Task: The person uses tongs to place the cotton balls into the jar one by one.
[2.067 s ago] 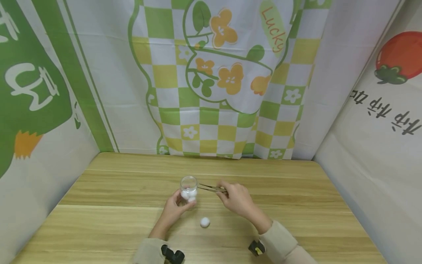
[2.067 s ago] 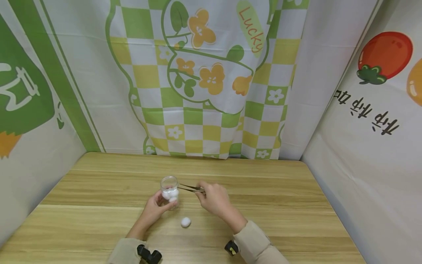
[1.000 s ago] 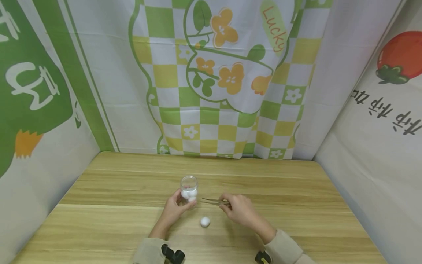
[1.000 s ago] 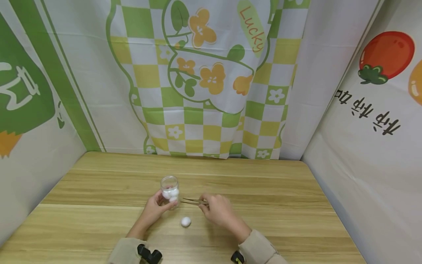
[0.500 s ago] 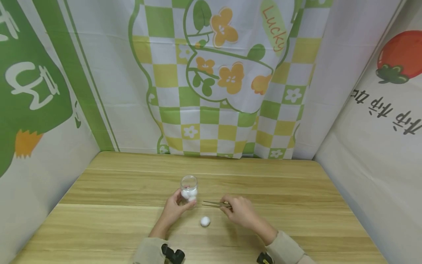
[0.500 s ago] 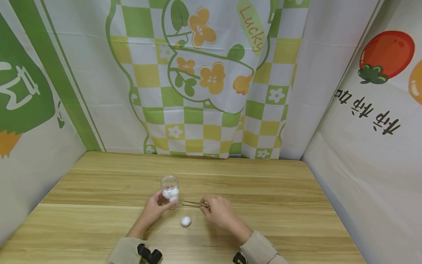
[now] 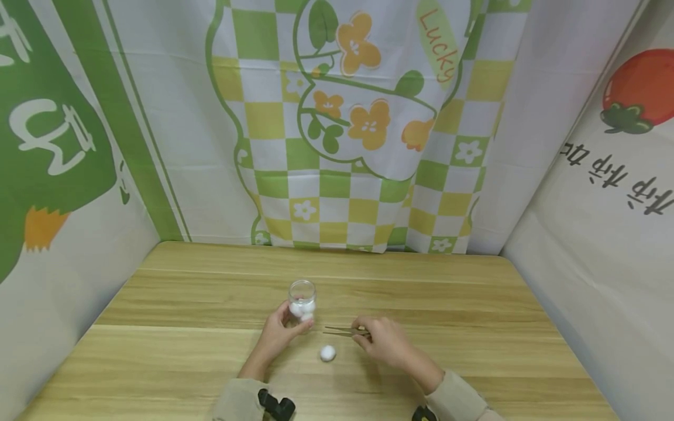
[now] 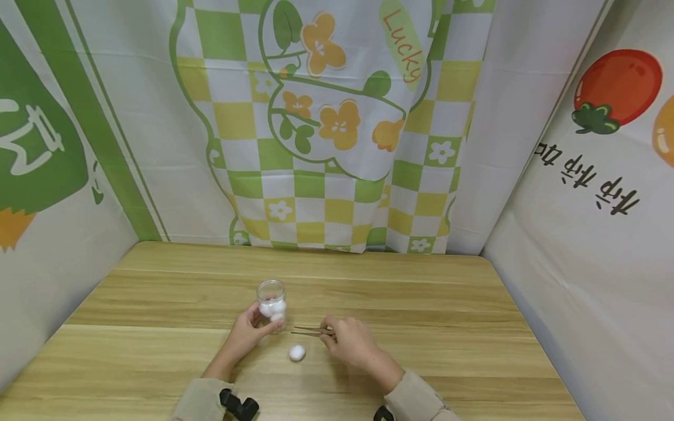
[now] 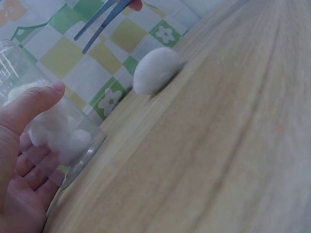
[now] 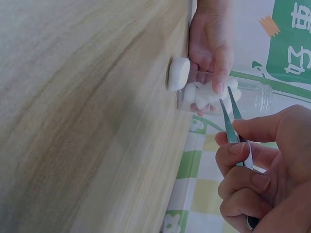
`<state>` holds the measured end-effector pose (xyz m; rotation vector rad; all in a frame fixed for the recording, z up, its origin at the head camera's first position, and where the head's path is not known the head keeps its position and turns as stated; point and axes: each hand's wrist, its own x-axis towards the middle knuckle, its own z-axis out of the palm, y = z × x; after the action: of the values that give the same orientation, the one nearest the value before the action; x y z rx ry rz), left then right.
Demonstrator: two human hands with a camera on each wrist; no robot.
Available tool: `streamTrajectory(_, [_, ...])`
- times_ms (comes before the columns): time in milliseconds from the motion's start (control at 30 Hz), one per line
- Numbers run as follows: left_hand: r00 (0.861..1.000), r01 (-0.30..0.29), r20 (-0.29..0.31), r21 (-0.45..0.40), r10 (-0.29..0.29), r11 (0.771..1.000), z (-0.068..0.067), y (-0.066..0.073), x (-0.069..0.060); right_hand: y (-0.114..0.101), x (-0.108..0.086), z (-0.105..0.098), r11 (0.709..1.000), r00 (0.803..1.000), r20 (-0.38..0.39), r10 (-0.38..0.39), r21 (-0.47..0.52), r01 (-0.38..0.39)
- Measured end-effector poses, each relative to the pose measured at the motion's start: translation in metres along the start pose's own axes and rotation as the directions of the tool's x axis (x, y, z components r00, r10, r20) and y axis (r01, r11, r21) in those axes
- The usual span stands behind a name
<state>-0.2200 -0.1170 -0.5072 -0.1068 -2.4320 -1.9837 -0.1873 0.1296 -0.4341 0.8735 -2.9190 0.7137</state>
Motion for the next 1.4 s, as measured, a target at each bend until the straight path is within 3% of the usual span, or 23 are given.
streamTrajectory(500, [1.0,0.002,-0.005,0.001,-0.002,1.0,0.0,-0.001,0.0,0.005,-0.004,0.006,1.0,1.0,0.024,-0.017,-0.001,0.017])
streamTrajectory(700, [1.0,-0.002,0.0,-0.001,0.002,1.0,0.0,-0.002,0.0,0.007,-0.006,0.008,0.999,0.999,0.034,0.002,-0.032,-0.001])
streamTrajectory(1400, [1.0,0.0,-0.003,0.01,0.0,1.0,0.0,-0.001,-0.001,0.007,-0.008,0.013,0.999,0.992,0.115,0.052,-0.007,-0.052])
